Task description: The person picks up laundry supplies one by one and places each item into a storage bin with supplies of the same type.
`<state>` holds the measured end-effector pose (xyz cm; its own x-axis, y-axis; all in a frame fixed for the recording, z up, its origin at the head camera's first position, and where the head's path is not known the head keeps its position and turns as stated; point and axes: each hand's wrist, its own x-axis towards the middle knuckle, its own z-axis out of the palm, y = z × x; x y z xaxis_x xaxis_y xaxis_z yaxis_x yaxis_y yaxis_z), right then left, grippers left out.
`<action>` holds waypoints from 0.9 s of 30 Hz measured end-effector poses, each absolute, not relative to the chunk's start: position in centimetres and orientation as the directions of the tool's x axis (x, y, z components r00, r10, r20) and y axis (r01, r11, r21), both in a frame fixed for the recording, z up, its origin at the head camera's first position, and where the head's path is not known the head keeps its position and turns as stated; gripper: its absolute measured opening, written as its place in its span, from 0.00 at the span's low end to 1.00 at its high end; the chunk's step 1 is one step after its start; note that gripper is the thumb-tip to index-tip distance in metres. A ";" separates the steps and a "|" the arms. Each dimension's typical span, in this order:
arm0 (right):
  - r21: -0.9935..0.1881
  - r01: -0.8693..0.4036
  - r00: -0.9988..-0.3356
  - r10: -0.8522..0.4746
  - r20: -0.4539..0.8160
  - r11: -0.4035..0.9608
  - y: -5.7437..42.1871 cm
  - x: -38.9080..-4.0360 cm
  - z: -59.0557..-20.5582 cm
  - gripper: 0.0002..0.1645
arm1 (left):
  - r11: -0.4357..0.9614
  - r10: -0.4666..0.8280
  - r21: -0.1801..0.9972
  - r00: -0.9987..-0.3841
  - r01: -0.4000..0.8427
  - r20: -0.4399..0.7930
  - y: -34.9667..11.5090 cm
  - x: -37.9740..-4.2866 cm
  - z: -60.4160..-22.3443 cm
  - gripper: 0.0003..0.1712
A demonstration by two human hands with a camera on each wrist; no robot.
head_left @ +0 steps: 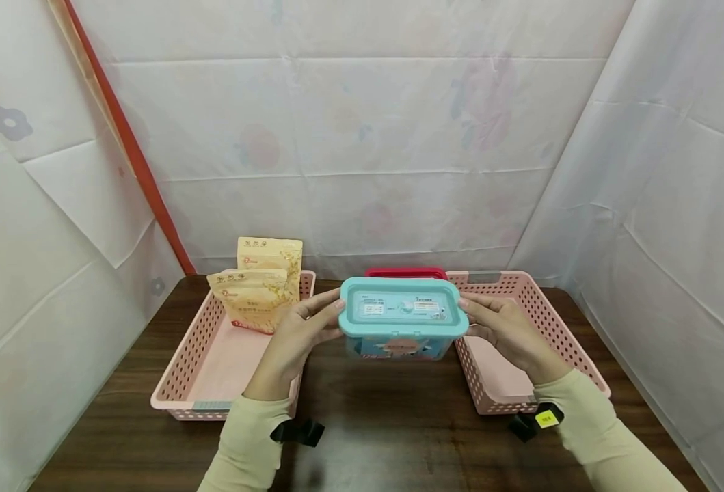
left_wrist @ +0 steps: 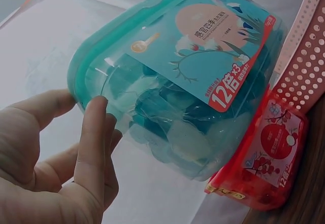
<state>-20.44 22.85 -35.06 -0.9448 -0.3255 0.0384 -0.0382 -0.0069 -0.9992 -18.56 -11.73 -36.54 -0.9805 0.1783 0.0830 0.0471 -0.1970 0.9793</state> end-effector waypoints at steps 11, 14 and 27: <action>-1.000 -0.010 -0.958 -0.288 0.003 0.020 24.3 -20.6 -34.9 0.34 | -0.229 0.199 0.971 -0.973 0.068 0.115 -9.9 -19.4 -36.7 0.25; -1.000 -0.009 -0.963 -0.269 0.005 0.016 24.9 -20.7 -35.0 0.31 | -0.241 0.199 0.968 -0.973 0.066 0.116 -9.1 -19.6 -36.7 0.24; -0.999 -0.010 -0.986 -0.163 0.015 -0.034 28.5 -20.4 -35.2 0.11 | -0.281 0.239 0.959 -0.965 0.041 0.111 -5.0 -20.3 -37.3 0.26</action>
<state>-20.39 28.51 -35.23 -0.9864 -0.1635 0.0152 -0.0097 -0.0342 -0.9994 -20.34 -5.03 -37.29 -0.9647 0.2386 0.1112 0.0410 -0.2813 0.9587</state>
